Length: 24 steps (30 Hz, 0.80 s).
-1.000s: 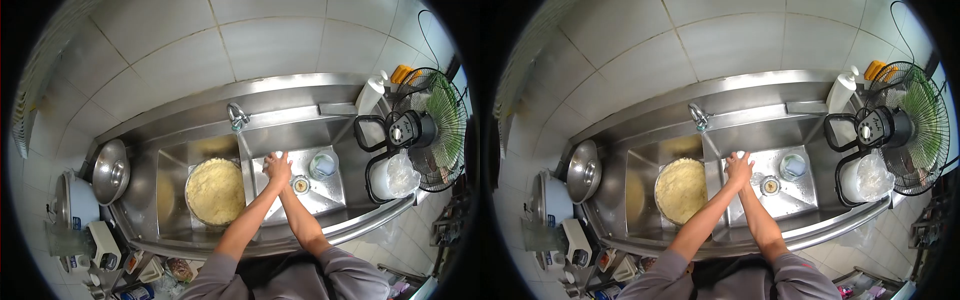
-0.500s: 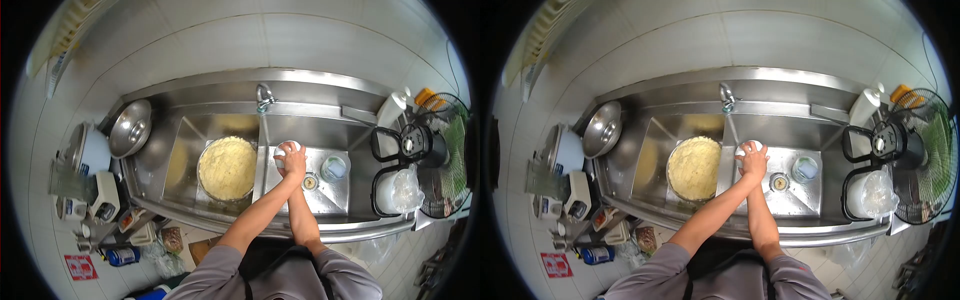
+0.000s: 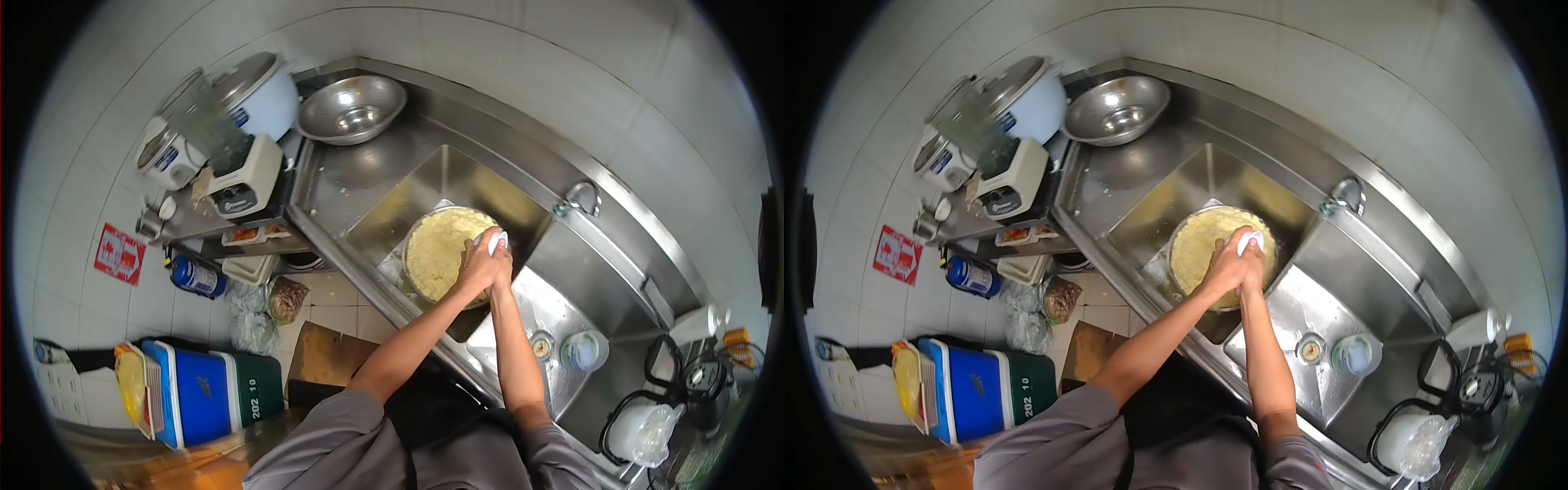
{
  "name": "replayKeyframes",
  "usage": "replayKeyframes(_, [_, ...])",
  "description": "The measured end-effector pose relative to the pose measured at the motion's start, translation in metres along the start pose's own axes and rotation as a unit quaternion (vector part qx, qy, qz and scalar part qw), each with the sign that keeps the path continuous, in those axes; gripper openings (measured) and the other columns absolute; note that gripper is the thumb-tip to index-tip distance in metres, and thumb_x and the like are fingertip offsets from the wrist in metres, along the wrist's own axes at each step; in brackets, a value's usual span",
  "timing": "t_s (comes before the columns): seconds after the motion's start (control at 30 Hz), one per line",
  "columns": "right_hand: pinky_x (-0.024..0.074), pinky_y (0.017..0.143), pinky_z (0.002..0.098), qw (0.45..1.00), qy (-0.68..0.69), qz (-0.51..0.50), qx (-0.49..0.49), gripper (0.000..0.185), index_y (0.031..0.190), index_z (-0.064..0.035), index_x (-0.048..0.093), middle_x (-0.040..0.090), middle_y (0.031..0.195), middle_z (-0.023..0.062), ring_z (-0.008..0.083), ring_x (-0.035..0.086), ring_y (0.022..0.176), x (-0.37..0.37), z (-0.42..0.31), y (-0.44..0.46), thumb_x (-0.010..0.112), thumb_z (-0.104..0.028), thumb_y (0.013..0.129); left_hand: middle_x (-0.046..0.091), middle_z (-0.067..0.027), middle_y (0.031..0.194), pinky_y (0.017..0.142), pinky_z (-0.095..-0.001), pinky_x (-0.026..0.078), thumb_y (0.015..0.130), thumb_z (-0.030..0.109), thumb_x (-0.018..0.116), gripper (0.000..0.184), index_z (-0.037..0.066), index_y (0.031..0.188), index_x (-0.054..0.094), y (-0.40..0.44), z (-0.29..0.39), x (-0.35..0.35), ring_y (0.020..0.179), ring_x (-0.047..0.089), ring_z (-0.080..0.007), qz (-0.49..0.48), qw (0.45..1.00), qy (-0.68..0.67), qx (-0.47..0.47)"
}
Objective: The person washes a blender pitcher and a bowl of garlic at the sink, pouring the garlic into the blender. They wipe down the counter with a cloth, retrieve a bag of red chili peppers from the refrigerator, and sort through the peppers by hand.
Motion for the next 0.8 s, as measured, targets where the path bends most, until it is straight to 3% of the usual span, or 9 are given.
replayKeyframes(0.1, [0.0440, 0.079, 0.0415, 0.999, 0.017, -0.037, 0.031, 0.028, 0.089, -0.0218, 0.063, 0.051, 0.102, -0.0048, 0.0252, 0.042, 0.099, 0.058, 0.034, 0.019, 0.065, -0.016, 0.061, 0.039, -0.0208, 0.108, 0.079, -0.0479, 0.042, 0.083, 0.028, 0.049, 0.039, 0.025, 0.121, 0.042, 0.006, 0.000, -0.057, 0.103, 0.041, -0.0404, 0.112, 0.989, 0.061, 0.081])
replayKeyframes(0.23, [0.0441, 0.078, 0.0416, 0.995, 0.037, -0.080, 0.054, 0.028, 0.089, -0.0199, 0.063, 0.052, 0.101, -0.0033, 0.0252, 0.043, 0.097, 0.142, 0.080, 0.044, 0.065, -0.015, 0.061, 0.040, -0.0170, 0.109, 0.076, -0.0497, 0.043, 0.079, 0.028, 0.053, 0.036, 0.027, 0.115, 0.046, 0.044, -0.026, -0.114, 0.105, 0.041, -0.0375, 0.104, 0.958, 0.266, 0.029])
replayKeyframes(0.37, [0.0443, 0.077, 0.0417, 0.991, 0.050, -0.108, 0.059, 0.028, 0.090, -0.0179, 0.063, 0.052, 0.099, -0.0018, 0.0252, 0.045, 0.096, 0.221, 0.122, 0.068, 0.065, -0.015, 0.062, 0.040, -0.0162, 0.110, 0.083, -0.0470, 0.041, 0.076, 0.029, 0.054, 0.038, 0.029, 0.114, 0.047, 0.080, -0.071, -0.193, 0.107, 0.040, -0.0395, 0.111, 0.978, 0.173, -0.029])
replayKeyframes(0.5, [0.0444, 0.076, 0.0418, 0.990, 0.057, -0.126, 0.038, 0.028, 0.090, -0.0160, 0.063, 0.053, 0.098, -0.0002, 0.0252, 0.046, 0.094, 0.302, 0.158, 0.098, 0.065, -0.014, 0.062, 0.041, -0.0216, 0.110, 0.086, -0.0443, 0.039, 0.076, 0.030, 0.052, 0.038, 0.028, 0.114, 0.048, 0.125, -0.115, -0.261, 0.104, 0.041, -0.0417, 0.131, 0.981, 0.144, -0.023])
replayKeyframes(0.6, [0.0445, 0.075, 0.0419, 0.986, 0.055, -0.158, 0.007, 0.028, 0.091, -0.0145, 0.062, 0.054, 0.097, 0.0009, 0.0252, 0.047, 0.092, 0.376, 0.161, 0.120, 0.065, -0.013, 0.062, 0.042, -0.0238, 0.111, 0.087, -0.0461, 0.037, 0.077, 0.032, 0.051, 0.038, 0.026, 0.114, 0.048, 0.150, -0.104, -0.328, 0.103, 0.041, -0.0433, 0.141, 0.970, 0.184, 0.067])
replayKeyframes(0.7, [0.0446, 0.074, 0.0420, 0.979, 0.046, -0.194, -0.045, 0.029, 0.091, -0.0131, 0.062, 0.054, 0.096, 0.0021, 0.0252, 0.048, 0.091, 0.460, 0.136, 0.146, 0.065, -0.013, 0.062, 0.037, -0.0249, 0.117, 0.084, -0.0498, 0.041, 0.078, 0.027, 0.053, 0.041, 0.023, 0.117, 0.045, 0.161, -0.049, -0.405, 0.109, 0.038, -0.0423, 0.177, 0.951, 0.212, 0.138])
replayKeyframes(0.8, [0.0447, 0.074, 0.0421, 0.971, 0.025, -0.222, -0.087, 0.029, 0.091, -0.0116, 0.062, 0.055, 0.095, 0.0032, 0.0252, 0.049, 0.089, 0.548, 0.113, 0.174, 0.065, -0.012, 0.063, 0.034, -0.0248, 0.119, 0.086, -0.0493, 0.039, 0.078, 0.027, 0.054, 0.041, 0.020, 0.117, 0.044, 0.124, 0.034, -0.503, 0.108, 0.038, -0.0449, 0.286, 0.909, 0.187, 0.236])
Point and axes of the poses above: each hand's wrist, its own y-axis towards the middle knuckle, its own x-axis out of the palm, z = x × y, the point moved 3 cm from there along y, towards the middle knuckle
